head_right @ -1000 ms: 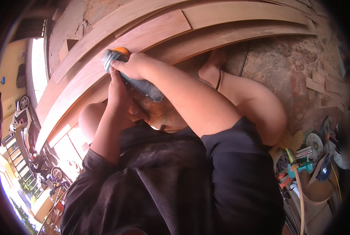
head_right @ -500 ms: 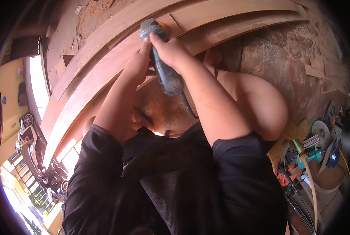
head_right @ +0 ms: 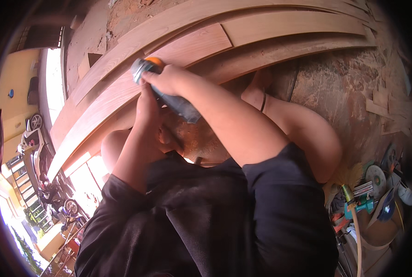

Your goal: The person uses an orbital sander to smooth the surface of a long wooden plank. They hold the plank steady with one hand while operating the sander with the other, moving it back and forth along the length of the wood.

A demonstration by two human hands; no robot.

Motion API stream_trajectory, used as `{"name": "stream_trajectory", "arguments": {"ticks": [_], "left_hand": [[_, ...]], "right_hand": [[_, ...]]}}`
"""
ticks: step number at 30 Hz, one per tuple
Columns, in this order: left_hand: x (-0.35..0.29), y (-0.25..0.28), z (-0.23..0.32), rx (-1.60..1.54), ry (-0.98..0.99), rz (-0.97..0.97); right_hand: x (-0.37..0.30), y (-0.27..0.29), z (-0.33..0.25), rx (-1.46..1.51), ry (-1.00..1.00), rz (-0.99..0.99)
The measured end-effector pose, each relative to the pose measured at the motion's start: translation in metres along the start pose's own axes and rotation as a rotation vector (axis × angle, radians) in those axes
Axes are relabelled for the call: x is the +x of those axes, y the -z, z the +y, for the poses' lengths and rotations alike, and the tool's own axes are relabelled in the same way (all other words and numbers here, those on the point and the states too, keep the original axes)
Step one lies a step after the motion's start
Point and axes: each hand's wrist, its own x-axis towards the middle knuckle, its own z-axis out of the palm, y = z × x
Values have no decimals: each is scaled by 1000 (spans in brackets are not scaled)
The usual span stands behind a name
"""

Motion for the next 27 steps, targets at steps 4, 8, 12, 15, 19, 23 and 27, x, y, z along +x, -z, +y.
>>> {"name": "stream_trajectory", "arguments": {"ticks": [4,8,12,15,19,23,27], "left_hand": [[50,-93,-1,360,-147,-254],[42,-154,46,374,1,-563],[50,-130,60,438,-45,-512],[55,-66,54,323,-69,-399],[25,36,44,163,-120,-104],[24,116,17,373,-247,-53],[-2,179,37,876,-587,-26]], "right_hand": [[-36,74,49,542,-140,229],[-41,123,80,638,-213,453],[-23,107,61,734,-236,387],[12,57,44,608,-90,344],[38,-33,-10,402,-56,113],[40,-73,-27,125,121,88],[-19,-26,-36,580,187,71]]}}
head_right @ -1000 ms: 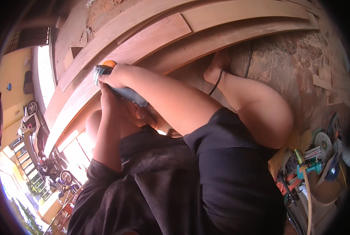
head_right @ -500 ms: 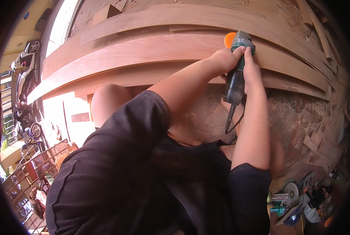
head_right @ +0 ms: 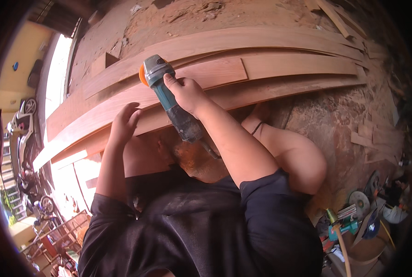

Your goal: The person uses an orbital sander to smooth the surface of a long wooden plank. They hold the plank steady with one hand while operating the sander with the other, moving it back and forth along the length of the wood.

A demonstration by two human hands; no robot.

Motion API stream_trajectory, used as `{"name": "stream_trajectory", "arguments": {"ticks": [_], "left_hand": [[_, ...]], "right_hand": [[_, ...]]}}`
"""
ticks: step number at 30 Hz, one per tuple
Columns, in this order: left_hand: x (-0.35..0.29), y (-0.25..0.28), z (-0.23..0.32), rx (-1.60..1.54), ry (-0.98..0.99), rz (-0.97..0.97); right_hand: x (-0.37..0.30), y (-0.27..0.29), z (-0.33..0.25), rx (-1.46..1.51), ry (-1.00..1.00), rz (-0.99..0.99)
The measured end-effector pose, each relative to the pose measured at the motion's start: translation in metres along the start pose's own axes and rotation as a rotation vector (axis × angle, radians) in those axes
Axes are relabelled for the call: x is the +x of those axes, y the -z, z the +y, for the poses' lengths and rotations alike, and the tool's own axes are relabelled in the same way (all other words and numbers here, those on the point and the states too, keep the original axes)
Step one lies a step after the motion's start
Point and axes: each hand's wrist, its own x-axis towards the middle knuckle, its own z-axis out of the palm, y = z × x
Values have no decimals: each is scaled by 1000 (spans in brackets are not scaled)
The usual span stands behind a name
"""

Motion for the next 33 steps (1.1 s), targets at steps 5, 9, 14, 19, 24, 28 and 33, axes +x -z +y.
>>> {"name": "stream_trajectory", "arguments": {"ticks": [5,9,14,19,24,28,33], "left_hand": [[27,53,-77,856,122,-192],[56,54,-105,1060,-157,-138],[60,75,-109,809,-230,-168],[88,32,-28,873,-390,-108],[154,-80,88,532,-549,24],[187,-212,236,427,-812,110],[145,-232,283,504,-720,-130]], "right_hand": [[-89,119,-77,270,106,166],[-194,198,-120,390,366,355],[-266,240,-74,780,740,604],[-271,268,-57,1049,889,406],[-256,273,-57,1172,957,72],[-240,267,-66,1136,947,-77],[-237,261,-63,1063,881,-48]]}}
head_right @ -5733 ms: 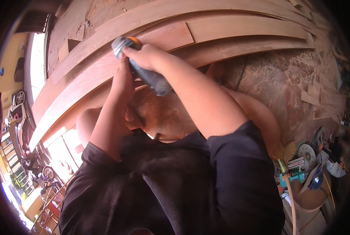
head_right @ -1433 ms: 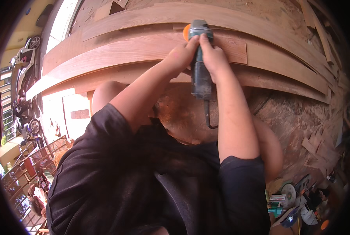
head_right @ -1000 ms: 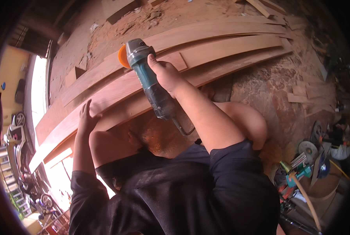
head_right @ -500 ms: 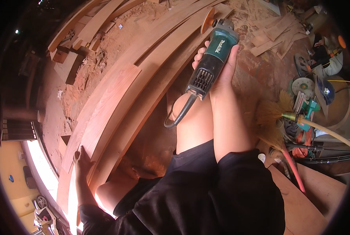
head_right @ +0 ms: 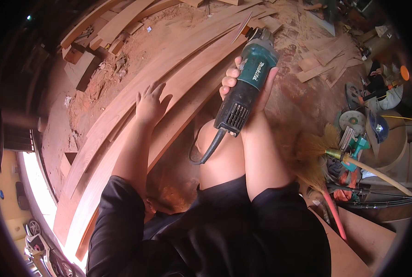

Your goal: The person uses an orbital sander to smooth the surface of a long wooden plank. They hold the plank steady with one hand while operating the sander with the other, moving it back and forth along the length of the wood.

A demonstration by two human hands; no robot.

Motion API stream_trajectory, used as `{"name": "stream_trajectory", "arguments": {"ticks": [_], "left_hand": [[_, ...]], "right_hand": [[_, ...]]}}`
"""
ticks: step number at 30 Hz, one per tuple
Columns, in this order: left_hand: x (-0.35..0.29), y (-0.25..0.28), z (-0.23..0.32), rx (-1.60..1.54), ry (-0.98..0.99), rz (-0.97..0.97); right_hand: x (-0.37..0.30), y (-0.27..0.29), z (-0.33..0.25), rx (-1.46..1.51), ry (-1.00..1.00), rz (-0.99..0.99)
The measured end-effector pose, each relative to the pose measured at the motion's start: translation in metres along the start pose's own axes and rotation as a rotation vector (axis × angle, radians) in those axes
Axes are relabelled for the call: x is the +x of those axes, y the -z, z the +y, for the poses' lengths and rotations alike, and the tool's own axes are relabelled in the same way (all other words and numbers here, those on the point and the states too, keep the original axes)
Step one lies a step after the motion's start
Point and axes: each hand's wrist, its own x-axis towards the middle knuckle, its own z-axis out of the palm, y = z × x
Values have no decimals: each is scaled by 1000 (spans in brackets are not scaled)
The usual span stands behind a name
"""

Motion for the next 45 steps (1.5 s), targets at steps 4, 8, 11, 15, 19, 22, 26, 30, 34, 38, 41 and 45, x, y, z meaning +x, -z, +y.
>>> {"name": "stream_trajectory", "arguments": {"ticks": [4,8,11,15,19,22,26,30,34,38,41,45], "left_hand": [[-125,-24,-73,128,309,-225],[-241,-16,-157,280,413,-229],[-258,1,-195,236,397,-238],[-239,8,-192,356,313,-212],[-249,-6,-201,265,210,-25],[-246,-2,-176,211,222,17],[-237,-4,-139,184,219,100],[-222,-13,-133,221,140,270],[-183,-5,-134,273,126,338],[-116,19,-138,281,167,279],[-52,18,-158,440,89,321],[18,6,-218,129,165,129]], "right_hand": [[-5,6,-9,-68,0,-36],[-2,6,-4,8,-27,-6],[-5,8,-7,16,-36,37],[-5,6,-5,9,-33,54],[-4,8,-6,-21,-57,34],[-7,11,-8,-42,-36,33],[-12,19,-16,-54,-17,40],[-12,23,-25,-80,-30,64],[-16,25,-29,-102,-7,98],[-16,24,-34,-102,19,119],[-8,25,-38,-93,22,104],[-9,25,-29,-89,7,126]]}}
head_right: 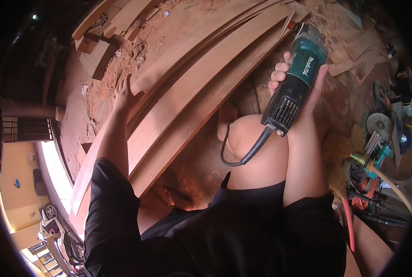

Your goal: The person uses an orbital sander to smooth the surface of a long wooden plank. They hold the plank steady with one hand while operating the sander with the other, moving it back and forth along the length of the wood.

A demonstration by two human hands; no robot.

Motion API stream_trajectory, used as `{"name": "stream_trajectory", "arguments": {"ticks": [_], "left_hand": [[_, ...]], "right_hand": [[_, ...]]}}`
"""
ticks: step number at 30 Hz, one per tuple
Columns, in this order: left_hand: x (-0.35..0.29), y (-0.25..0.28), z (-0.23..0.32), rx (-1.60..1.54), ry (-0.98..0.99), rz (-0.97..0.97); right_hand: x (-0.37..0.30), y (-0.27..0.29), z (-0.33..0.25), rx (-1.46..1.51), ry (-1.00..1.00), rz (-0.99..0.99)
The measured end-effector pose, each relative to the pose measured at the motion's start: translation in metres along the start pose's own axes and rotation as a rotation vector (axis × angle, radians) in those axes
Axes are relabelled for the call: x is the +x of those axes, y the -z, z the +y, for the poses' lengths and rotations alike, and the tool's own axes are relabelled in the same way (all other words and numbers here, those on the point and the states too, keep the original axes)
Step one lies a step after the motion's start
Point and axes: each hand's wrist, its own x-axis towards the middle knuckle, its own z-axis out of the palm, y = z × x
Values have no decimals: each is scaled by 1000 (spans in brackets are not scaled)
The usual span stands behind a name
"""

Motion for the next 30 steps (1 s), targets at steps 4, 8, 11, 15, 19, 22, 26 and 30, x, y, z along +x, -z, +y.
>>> {"name": "stream_trajectory", "arguments": {"ticks": [4,8,11,15,19,22,26,30], "left_hand": [[-8,-26,-25,136,283,-228],[-68,-46,-100,16,98,-100],[-121,-42,-82,92,105,-109],[-212,-35,-50,-41,248,-112],[-282,-24,16,266,285,-122],[-279,-17,24,263,336,-158],[-253,0,2,227,407,-229],[-233,25,26,192,304,-340]], "right_hand": [[-2,0,-8,-88,0,37],[-1,2,-7,-124,-27,-46],[-7,-1,-9,-128,-13,-45],[-8,-9,-9,-218,18,91],[-9,-3,-6,-124,2,-39],[-7,-5,1,-62,-47,-129],[1,-4,1,-74,-107,-179],[-12,-9,-3,-66,-132,-164]]}}
